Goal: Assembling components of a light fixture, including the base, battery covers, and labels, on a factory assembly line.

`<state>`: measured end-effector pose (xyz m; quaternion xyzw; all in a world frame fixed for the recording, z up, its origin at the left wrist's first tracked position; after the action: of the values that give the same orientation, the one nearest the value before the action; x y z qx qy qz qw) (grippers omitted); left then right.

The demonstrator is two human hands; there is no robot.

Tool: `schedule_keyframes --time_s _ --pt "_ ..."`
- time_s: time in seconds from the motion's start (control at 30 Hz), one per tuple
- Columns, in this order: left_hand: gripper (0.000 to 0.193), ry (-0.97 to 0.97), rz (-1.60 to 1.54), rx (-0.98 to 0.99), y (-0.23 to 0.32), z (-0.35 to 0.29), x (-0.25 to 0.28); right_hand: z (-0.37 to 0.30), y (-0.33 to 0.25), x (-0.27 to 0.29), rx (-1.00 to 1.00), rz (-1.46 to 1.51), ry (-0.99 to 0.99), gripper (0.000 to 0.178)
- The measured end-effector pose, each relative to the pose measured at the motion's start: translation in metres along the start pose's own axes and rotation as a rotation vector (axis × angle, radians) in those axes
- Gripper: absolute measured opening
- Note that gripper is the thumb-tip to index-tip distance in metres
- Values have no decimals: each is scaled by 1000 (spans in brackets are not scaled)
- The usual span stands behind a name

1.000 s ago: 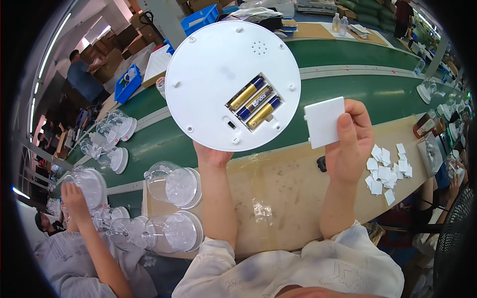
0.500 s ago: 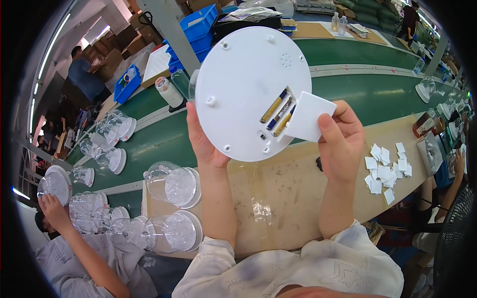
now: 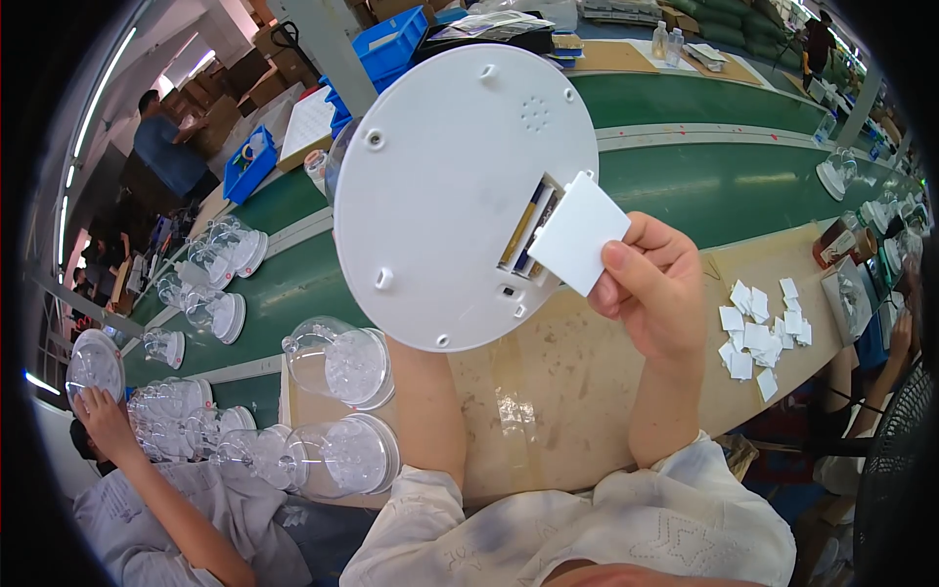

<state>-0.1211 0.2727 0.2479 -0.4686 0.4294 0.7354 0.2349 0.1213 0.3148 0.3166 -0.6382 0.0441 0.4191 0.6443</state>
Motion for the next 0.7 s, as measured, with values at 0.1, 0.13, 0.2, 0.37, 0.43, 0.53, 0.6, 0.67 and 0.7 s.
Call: schedule_keyframes --time_s 0.1,0.13,0.2,0.37,0.43,0.53,0.6,0.67,0.7 --pt "73 -20 -9 6 2 -2 -4 -1 -1 -4 12 -56 -31 8" --pt "72 -26 -12 9 3 -4 -5 -1 0 -6 13 -78 -42 8" --pt "72 -39 -19 14 5 -6 -9 -2 1 -10 12 -100 -53 8" --pt "73 82 -375 126 -5 -12 -25 -4 4 -12 -8 -98 -73 7" --pt "73 -185 -105 55 1 -10 -26 -4 5 -13 -8 -95 -82 7" --pt "72 -266 -179 132 -3 -6 -20 -4 5 -13 -3 -81 -91 8" --pt "71 -204 -231 130 -3 -2 -10 -3 5 -13 0 -68 -96 8" --pt "71 -183 -237 115 -3 -1 -8 -3 7 -12 -7 -110 -94 6" --pt "70 -162 -244 100 -2 0 -6 -3 6 -13 -6 -110 -93 6"
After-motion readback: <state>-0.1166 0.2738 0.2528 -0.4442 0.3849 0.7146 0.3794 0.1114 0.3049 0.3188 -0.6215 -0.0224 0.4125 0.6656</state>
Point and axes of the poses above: each hand's wrist, its own z-axis towards the middle knuckle, its own x-axis out of the back of the hand, y = z × x, the point moved 9 cm from there along z, towards the middle knuckle, and after that the axes turned 7 degrees about y, right-handed, at the moved point
